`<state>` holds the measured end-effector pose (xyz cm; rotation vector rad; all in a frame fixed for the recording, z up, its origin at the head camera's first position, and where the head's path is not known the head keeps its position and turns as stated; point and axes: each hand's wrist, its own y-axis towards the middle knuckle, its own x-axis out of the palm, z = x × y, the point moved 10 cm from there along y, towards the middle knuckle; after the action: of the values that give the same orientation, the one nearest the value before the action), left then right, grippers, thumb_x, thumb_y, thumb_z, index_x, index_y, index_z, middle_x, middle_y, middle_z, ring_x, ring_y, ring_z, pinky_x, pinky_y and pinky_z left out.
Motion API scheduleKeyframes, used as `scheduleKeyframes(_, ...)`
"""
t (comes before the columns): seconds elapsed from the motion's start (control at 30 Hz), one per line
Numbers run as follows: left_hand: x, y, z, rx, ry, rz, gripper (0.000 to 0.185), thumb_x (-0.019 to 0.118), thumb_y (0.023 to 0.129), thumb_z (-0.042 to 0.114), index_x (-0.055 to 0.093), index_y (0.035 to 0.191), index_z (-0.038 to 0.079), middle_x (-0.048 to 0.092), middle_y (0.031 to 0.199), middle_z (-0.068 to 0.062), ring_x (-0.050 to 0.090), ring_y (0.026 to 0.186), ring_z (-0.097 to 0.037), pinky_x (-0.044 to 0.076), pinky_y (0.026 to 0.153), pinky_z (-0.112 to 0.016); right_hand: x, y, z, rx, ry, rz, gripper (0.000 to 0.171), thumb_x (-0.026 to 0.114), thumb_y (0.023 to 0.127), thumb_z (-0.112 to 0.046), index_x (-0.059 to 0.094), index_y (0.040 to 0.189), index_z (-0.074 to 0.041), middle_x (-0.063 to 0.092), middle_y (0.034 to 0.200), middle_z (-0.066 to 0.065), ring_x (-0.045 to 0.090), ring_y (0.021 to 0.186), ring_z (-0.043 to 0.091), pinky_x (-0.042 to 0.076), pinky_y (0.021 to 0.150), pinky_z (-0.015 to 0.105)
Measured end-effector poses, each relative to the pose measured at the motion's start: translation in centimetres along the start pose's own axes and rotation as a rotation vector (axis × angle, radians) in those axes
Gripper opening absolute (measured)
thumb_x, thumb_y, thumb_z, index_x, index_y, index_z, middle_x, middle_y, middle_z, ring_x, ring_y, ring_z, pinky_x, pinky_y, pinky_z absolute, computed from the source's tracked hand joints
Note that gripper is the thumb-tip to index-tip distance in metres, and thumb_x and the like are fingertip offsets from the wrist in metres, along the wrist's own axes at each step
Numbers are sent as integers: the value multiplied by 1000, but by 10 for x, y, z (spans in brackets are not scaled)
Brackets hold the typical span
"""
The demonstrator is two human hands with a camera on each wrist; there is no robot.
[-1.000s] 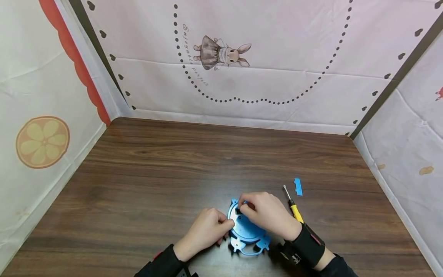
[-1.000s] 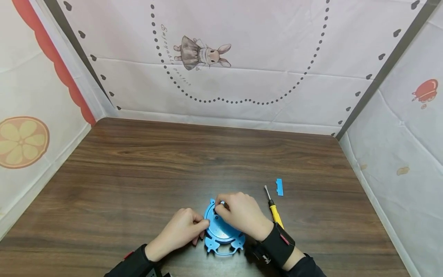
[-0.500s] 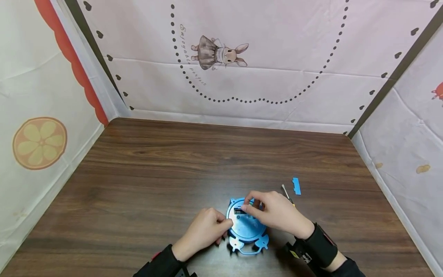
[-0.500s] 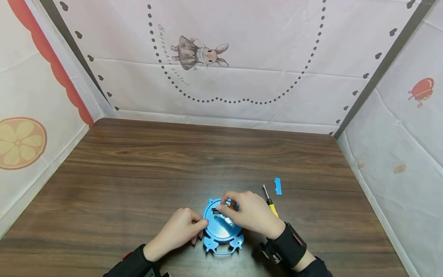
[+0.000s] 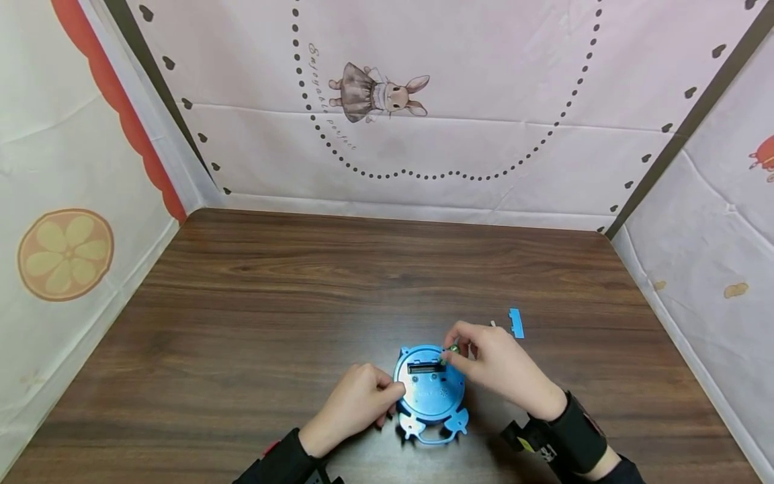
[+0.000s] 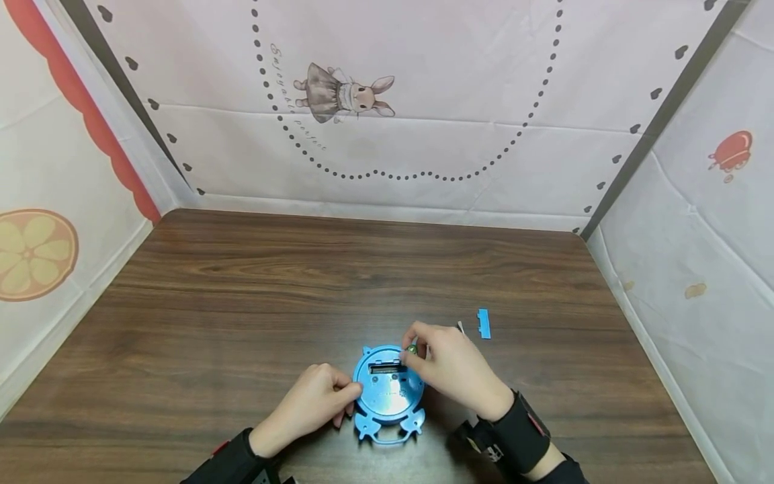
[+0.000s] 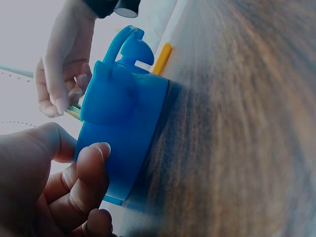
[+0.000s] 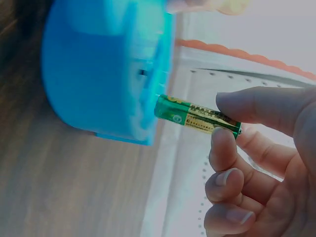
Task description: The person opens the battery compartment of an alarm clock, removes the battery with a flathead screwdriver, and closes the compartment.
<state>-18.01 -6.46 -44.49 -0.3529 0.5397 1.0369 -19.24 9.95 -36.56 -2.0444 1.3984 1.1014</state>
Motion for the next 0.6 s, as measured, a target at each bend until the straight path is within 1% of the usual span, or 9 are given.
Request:
scheduleKeyframes(0.1, 0, 0, 1, -1, 0, -4, 39, 59, 91, 13, 62, 52, 14, 48, 42, 13, 52, 38, -7, 35, 43, -22, -18, -1, 5, -11, 21, 53, 6, 72, 95, -17, 67, 98, -20, 55, 71, -11, 47, 60, 7, 40, 54, 26)
scheduleKeyframes(0.2, -1, 0, 1, -7, -1, -4, 39, 59, 91, 13, 62, 52, 14, 48, 42, 13, 52, 38, -7, 35, 44, -22, -38, 0, 19, 22, 21, 94, 6, 71, 96, -18, 67, 100, -19, 60, 76, -9, 51, 63, 10, 42, 55, 26)
scheduleKeyframes(0.3, -2, -1, 0, -11, -1, -1, 38, 59, 91, 13, 63, 52, 13, 48, 42, 13, 52, 38, -7, 36, 45, -22, -51, 5, 40, 63, 29, 82, 6, 70, 97, -20, 67, 103, -19, 67, 85, -4, 58, 71, 15, 46, 61, 28)
scheduleKeyframes(0.43, -2, -1, 0, -1, 1, -2, 38, 59, 90, 12, 62, 52, 13, 49, 42, 13, 52, 38, -7, 36, 44, -22, -56, 13, 68, 100, 70, 29, 9, 67, 99, -24, 68, 105, -17, 71, 97, 3, 64, 84, 26, 49, 69, 33)
scheduleKeyframes(0.6, 1, -1, 0, 18, -6, -14, 39, 57, 90, 11, 62, 52, 13, 49, 43, 13, 51, 39, -7, 35, 44, -21, -51, 23, 96, 147, 114, -14, 13, 65, 100, -23, 67, 107, -12, 71, 102, 7, 65, 92, 30, 49, 75, 38)
